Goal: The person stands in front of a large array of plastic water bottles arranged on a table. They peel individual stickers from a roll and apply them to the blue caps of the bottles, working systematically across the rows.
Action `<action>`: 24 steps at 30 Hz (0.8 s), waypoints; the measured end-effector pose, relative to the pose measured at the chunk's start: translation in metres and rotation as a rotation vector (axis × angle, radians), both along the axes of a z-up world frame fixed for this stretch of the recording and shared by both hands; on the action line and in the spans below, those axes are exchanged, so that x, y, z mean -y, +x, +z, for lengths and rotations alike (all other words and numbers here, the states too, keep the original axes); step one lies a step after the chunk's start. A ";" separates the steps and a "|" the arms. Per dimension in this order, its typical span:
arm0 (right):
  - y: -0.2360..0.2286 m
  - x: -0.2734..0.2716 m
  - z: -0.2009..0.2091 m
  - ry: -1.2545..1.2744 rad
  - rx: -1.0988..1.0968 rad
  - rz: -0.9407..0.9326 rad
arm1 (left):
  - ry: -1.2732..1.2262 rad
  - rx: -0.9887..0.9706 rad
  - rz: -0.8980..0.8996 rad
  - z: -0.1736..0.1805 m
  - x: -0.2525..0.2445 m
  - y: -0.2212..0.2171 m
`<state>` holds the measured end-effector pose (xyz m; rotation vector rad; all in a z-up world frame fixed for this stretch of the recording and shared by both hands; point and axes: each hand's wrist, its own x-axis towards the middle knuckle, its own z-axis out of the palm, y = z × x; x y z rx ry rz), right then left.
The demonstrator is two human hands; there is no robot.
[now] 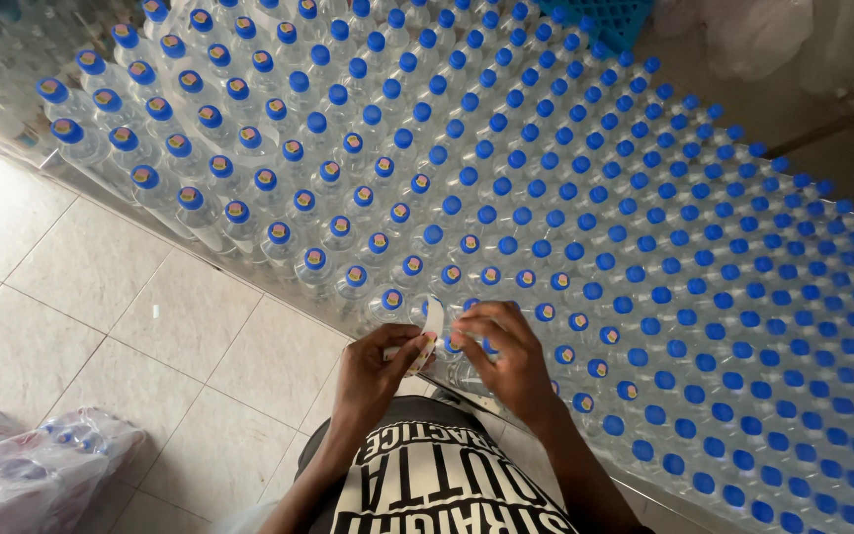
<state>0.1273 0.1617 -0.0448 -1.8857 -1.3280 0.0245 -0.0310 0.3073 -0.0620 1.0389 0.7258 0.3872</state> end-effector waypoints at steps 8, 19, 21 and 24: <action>-0.017 -0.008 0.009 0.099 0.166 0.074 | 0.147 -0.003 -0.090 0.006 0.005 0.005; -0.024 -0.013 0.013 0.092 0.154 0.104 | 0.054 0.036 -0.103 0.022 0.003 0.002; -0.026 -0.013 0.013 0.114 0.035 0.101 | 0.074 -0.020 -0.103 0.012 0.001 -0.001; -0.028 -0.015 0.019 0.080 0.040 0.082 | 0.106 -0.054 -0.095 0.008 0.004 0.001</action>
